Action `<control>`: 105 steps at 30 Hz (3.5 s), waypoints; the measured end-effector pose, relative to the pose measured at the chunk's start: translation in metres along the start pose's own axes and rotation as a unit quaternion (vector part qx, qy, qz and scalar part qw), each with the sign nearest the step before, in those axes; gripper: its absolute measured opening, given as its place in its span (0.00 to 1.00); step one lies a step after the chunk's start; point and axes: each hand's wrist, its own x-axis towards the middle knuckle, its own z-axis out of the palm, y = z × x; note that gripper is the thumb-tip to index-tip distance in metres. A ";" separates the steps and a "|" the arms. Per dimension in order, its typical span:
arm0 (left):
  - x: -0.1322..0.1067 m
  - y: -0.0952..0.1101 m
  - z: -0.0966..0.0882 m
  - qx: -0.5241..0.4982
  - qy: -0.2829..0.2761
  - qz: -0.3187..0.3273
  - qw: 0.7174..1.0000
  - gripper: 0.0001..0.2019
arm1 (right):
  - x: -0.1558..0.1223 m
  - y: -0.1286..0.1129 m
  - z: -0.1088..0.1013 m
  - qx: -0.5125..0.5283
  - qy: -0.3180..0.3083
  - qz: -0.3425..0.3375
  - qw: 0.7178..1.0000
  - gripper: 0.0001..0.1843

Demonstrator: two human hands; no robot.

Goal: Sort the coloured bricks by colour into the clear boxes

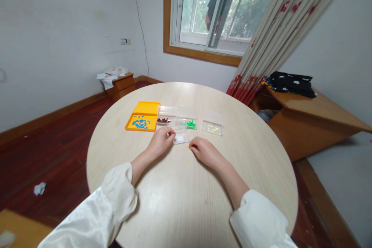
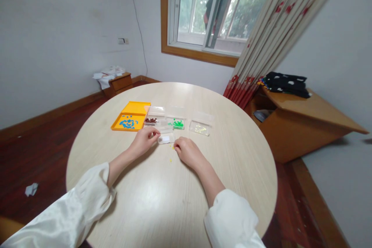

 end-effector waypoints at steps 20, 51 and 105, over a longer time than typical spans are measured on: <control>-0.004 -0.002 0.005 0.011 -0.134 0.044 0.990 0.03 | 0.002 -0.004 -0.001 0.032 0.267 -0.078 0.960 0.07; -0.008 -0.002 0.009 -0.020 -0.072 0.070 0.995 0.03 | 0.000 -0.006 -0.001 -0.038 0.013 -0.062 0.997 0.06; -0.011 0.033 0.004 -0.598 -0.094 -0.199 0.771 0.17 | 0.008 -0.020 0.010 0.453 0.246 0.111 0.850 0.15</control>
